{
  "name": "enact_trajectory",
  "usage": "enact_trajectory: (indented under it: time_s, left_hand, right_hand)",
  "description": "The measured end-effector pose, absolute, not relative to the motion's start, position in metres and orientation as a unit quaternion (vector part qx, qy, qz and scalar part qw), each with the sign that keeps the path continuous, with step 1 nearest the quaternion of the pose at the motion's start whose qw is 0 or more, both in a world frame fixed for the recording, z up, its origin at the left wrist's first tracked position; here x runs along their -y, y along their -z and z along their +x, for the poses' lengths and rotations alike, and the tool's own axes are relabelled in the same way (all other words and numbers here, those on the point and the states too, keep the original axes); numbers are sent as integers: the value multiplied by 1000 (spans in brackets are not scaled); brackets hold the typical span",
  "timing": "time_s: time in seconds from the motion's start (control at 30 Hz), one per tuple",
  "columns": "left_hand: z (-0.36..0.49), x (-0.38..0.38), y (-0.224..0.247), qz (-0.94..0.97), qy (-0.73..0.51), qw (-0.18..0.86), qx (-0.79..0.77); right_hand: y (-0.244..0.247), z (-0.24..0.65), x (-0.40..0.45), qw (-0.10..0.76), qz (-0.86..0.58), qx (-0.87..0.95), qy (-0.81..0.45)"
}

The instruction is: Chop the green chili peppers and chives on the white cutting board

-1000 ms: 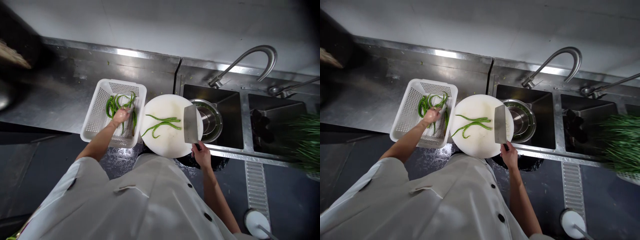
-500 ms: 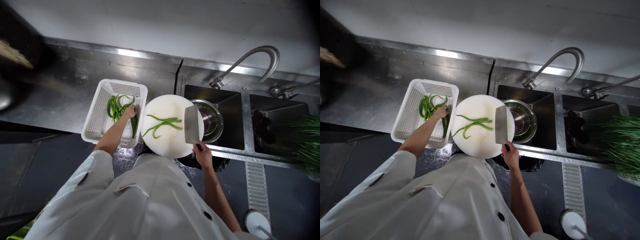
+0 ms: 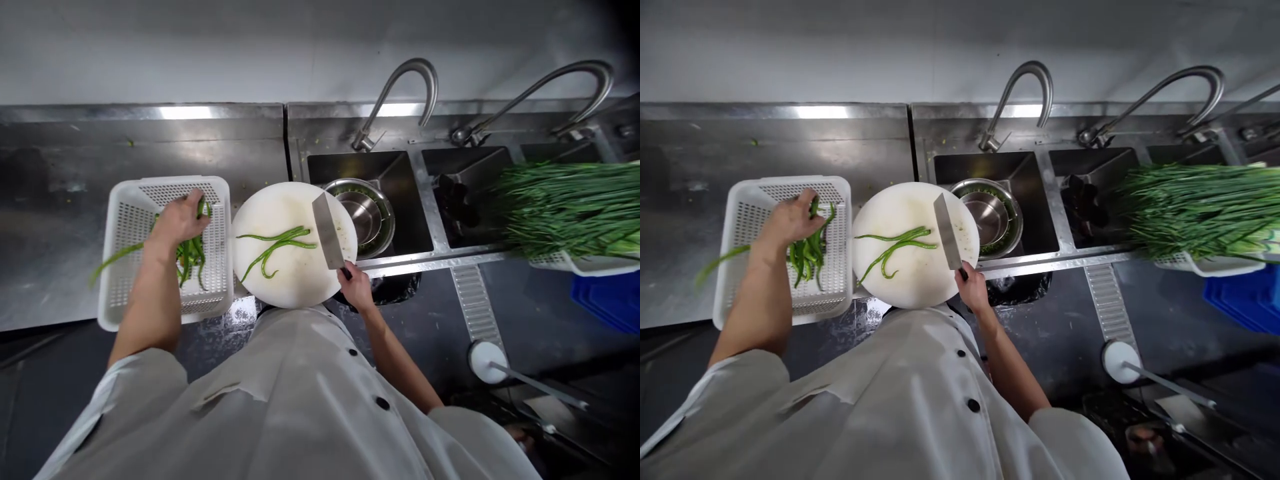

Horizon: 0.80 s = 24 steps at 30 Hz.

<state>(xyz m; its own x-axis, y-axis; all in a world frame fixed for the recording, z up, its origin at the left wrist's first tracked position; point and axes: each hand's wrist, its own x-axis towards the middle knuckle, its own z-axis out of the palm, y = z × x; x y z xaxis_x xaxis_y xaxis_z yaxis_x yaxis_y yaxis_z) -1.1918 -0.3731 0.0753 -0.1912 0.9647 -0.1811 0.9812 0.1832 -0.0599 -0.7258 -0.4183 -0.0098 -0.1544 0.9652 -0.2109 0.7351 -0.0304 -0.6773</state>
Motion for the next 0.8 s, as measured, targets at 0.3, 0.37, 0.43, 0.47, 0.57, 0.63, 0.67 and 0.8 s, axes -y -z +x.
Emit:
enact_trajectory:
  time_s: [0.3, 0.37, 0.43, 0.47, 0.57, 0.63, 0.67, 0.8]
  left_hand:
    - [-1000, 272, -38, 824, 203, 274, -452]
    - [-1001, 272, -18, 822, 150, 269, -480]
    - [-1010, 284, -7, 813, 100, 239, -522]
    - [-1014, 294, -4, 809, 89, 222, -537]
    - [-1016, 330, 2, 798, 106, 161, -570]
    - [-1009, 351, 6, 782, 114, 116, -602]
    - [-1004, 358, 8, 771, 110, 98, -620]
    - [-980, 364, 14, 720, 86, 89, -682]
  right_hand:
    - [-5, -719, 415, 152, -594, 685, -393]
    - [-9, -716, 420, 139, -594, 693, -385]
    - [-12, -716, 426, 131, -593, 706, -365]
    - [-13, -717, 428, 125, -593, 714, -351]
    - [-15, -723, 432, 88, -586, 739, -320]
    - [-16, -726, 430, 60, -560, 763, -319]
    - [-17, -726, 428, 49, -543, 775, -319]
    - [-20, -719, 414, 22, -529, 793, -301]
